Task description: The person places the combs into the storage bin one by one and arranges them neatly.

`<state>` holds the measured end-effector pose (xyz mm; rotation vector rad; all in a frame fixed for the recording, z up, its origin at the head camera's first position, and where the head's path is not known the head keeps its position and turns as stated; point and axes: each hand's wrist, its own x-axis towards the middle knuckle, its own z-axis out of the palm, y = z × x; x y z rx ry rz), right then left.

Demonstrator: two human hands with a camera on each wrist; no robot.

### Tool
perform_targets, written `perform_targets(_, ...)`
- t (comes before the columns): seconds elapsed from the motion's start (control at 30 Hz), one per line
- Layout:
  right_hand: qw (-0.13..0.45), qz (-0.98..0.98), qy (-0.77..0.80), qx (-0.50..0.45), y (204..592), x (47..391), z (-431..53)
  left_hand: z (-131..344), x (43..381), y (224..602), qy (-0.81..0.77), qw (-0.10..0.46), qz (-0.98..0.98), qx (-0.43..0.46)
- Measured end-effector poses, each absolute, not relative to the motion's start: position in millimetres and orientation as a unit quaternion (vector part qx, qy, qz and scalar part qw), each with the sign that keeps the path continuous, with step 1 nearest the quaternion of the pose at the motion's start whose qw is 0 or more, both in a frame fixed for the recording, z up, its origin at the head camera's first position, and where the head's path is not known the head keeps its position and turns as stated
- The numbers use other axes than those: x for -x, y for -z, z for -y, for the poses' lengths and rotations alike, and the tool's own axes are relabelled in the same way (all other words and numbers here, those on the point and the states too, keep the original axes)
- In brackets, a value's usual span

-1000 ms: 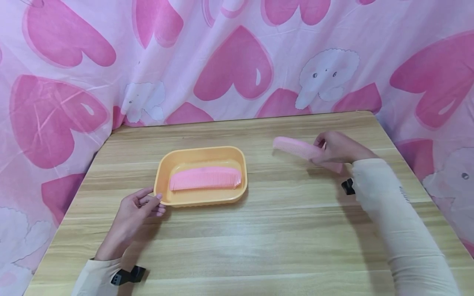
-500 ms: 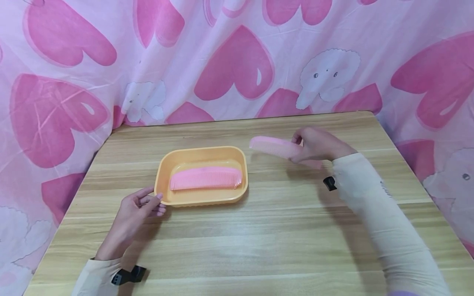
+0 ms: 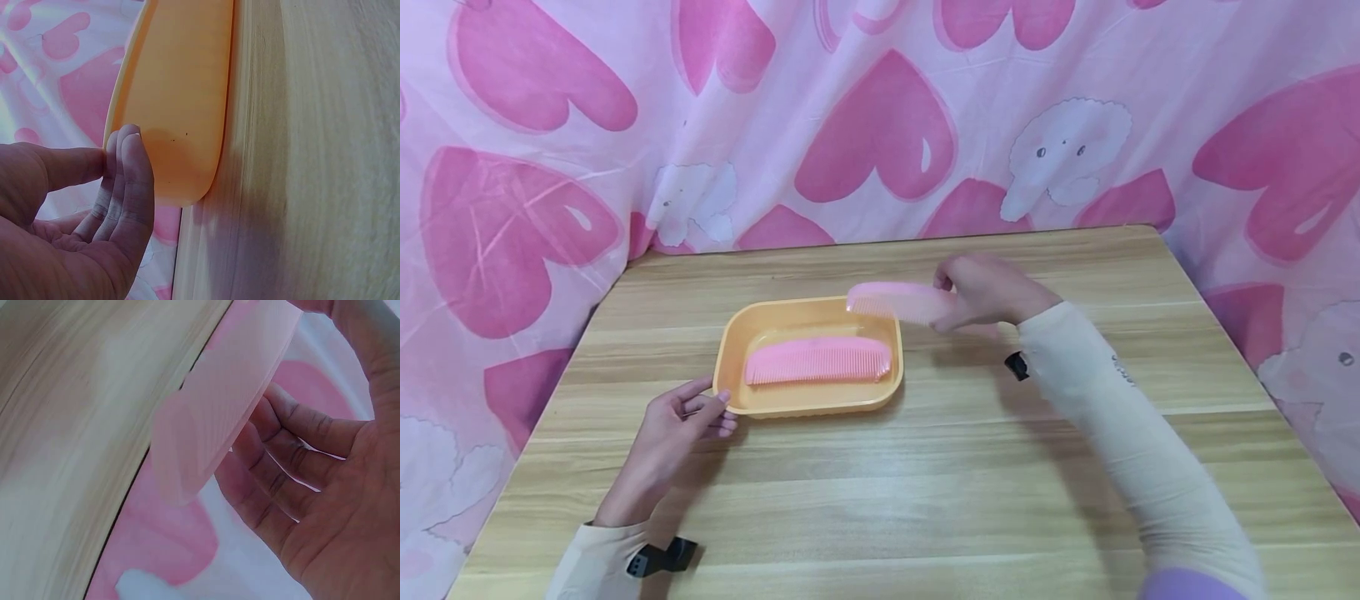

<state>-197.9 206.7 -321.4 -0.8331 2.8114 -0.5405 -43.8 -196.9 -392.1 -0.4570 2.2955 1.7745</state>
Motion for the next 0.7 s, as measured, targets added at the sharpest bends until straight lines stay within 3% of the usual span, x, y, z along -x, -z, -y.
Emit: perform_targets(0.7, 0.110, -0.912, 0.110, 0.380, 322, 192, -103, 196, 45, 391, -0.605, 0.096, -0.774, 0.159)
